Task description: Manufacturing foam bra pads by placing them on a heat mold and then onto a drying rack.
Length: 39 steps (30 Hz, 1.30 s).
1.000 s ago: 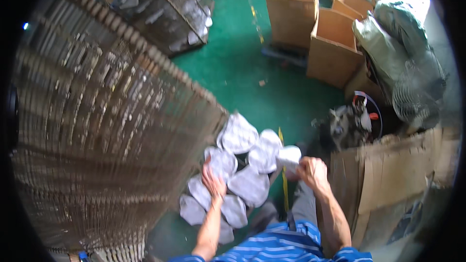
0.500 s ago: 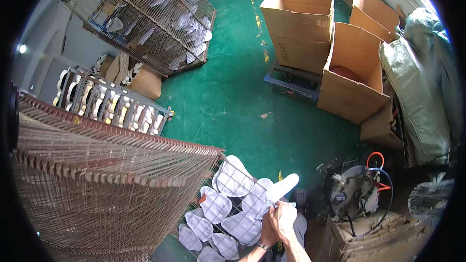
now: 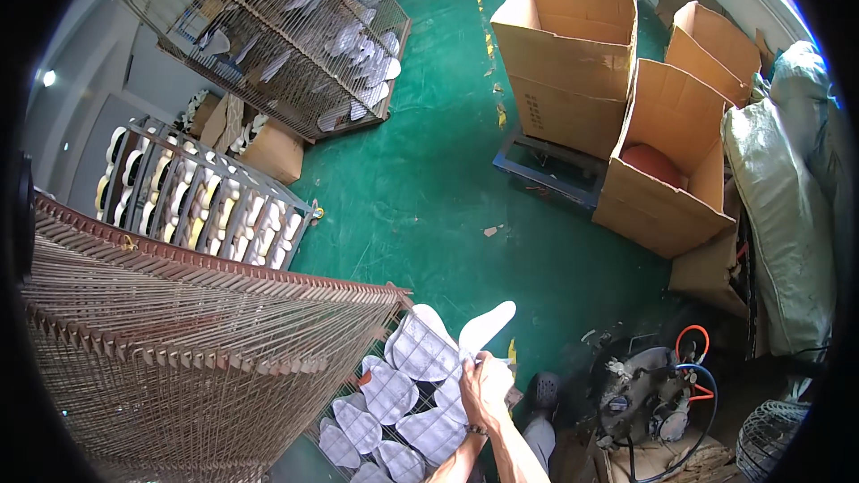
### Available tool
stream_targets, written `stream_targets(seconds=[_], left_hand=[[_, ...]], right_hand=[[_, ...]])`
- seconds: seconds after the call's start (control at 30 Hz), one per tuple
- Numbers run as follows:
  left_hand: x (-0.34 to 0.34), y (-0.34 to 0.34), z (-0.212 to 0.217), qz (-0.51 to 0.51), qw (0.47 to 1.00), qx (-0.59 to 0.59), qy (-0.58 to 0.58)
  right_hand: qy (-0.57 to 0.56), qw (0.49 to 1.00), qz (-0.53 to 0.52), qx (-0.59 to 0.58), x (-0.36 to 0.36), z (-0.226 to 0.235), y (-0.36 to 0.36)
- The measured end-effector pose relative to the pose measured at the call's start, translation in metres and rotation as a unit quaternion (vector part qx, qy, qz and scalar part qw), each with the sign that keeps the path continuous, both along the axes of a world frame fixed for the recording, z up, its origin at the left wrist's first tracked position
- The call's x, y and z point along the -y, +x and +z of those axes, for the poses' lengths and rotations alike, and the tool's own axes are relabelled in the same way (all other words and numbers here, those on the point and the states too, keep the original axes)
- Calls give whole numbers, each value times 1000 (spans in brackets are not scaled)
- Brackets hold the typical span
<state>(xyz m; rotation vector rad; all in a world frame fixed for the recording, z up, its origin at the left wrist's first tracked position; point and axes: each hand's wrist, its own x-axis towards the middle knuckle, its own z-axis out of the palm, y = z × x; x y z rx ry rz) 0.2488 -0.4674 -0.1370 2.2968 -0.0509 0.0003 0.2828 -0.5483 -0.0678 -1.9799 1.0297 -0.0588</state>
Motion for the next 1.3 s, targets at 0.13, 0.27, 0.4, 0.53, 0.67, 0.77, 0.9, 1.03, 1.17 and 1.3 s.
stream_targets(seconds=[0.13, 0.27, 0.4, 0.53, 0.67, 0.77, 0.9, 1.03, 1.17, 1.3], left_hand=[[7, 11, -7, 7, 1000, -21, -13], [3, 20, -12, 25, 999, -26, -26], [3, 31, -16, 54, 996, -30, -57], [-4, 48, -21, 58, 988, -108, -97], [-57, 65, -64, 50, 961, -261, -81], [-23, 111, -85, 58, 878, -362, -306], [-37, 157, -91, 30, 823, -387, -415], [-138, 164, -160, 96, 830, -347, -426], [-220, 166, -232, 147, 821, -312, -454], [-365, 166, -331, 230, 794, -306, -473]], right_hand=[[44, 999, -7, 22, 9, 3, 26], [94, 995, 16, -14, 15, -4, 41], [11, 993, 110, -42, 14, -54, 56], [-116, 968, 210, -74, 20, -72, 72], [-296, 921, 251, -41, 29, -57, 116], [-381, 912, 149, -30, 95, -50, 125], [-211, 973, 82, -31, 95, -28, 75], [-95, 990, 97, -45, 37, -108, 1], [1, 991, 89, -103, -13, -178, -60], [71, 981, 145, -108, -78, -240, -103]])
